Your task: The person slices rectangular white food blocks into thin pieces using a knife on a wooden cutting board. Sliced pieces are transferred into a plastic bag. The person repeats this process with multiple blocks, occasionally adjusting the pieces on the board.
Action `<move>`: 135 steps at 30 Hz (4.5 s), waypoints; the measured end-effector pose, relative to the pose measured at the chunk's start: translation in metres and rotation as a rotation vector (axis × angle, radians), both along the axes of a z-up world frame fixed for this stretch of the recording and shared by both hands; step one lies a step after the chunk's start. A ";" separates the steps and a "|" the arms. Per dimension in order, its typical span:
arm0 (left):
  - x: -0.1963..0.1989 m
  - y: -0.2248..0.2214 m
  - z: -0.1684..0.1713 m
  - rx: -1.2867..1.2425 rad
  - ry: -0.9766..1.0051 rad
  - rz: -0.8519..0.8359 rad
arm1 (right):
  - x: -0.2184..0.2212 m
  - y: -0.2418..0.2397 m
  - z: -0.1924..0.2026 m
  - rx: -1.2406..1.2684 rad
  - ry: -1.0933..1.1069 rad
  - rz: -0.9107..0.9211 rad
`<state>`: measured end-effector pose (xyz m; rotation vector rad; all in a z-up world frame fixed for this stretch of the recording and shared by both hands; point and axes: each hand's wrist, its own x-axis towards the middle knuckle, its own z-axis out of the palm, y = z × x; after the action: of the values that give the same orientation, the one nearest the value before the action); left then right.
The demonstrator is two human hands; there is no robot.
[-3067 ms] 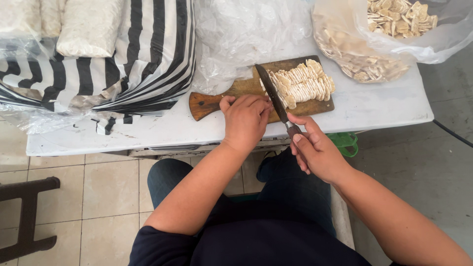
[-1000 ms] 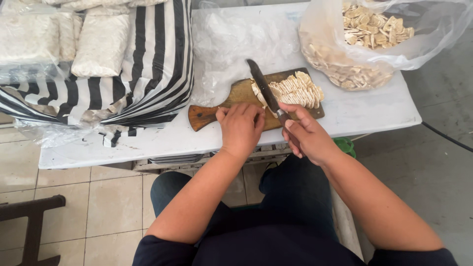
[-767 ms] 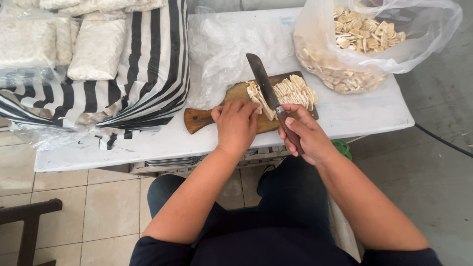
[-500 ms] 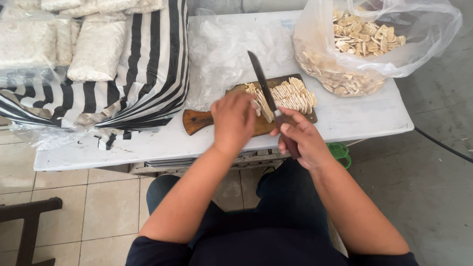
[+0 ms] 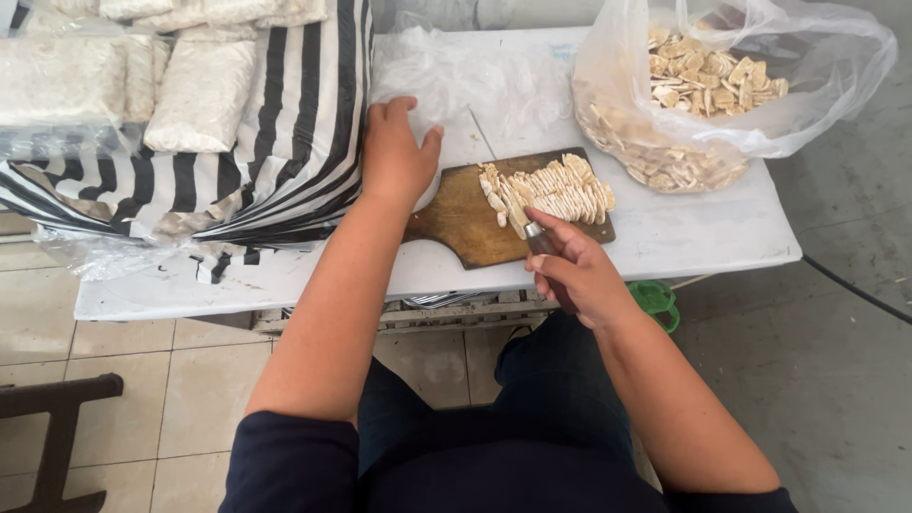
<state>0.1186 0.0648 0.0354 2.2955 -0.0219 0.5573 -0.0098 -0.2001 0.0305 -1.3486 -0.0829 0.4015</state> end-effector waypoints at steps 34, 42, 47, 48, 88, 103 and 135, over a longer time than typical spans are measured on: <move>-0.088 0.022 0.010 0.769 0.277 -0.302 | -0.078 -0.114 -0.073 0.539 -0.047 -0.039; -0.084 0.024 0.011 0.818 0.350 -0.320 | -0.088 -0.106 -0.066 0.491 -0.023 -0.068; -0.092 0.020 0.028 0.743 0.372 -0.331 | -0.095 -0.112 -0.054 0.483 -0.049 -0.114; -0.095 0.019 0.030 0.719 0.335 -0.341 | -0.096 -0.114 -0.052 0.483 -0.052 -0.124; 0.014 -0.121 0.188 0.747 0.228 -0.371 | 0.006 -0.226 0.143 -0.344 -0.177 -0.318; 0.028 -0.140 0.197 0.871 0.253 -0.426 | 0.078 -0.158 0.138 -0.239 -0.021 -0.137; 0.041 -0.119 0.253 1.107 0.295 -0.285 | 0.126 -0.199 0.109 -0.205 -0.018 -0.242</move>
<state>0.1594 -0.0544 0.2887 3.3266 -0.6452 0.0027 0.1158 -0.3987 0.1398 -1.5442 0.1091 0.1966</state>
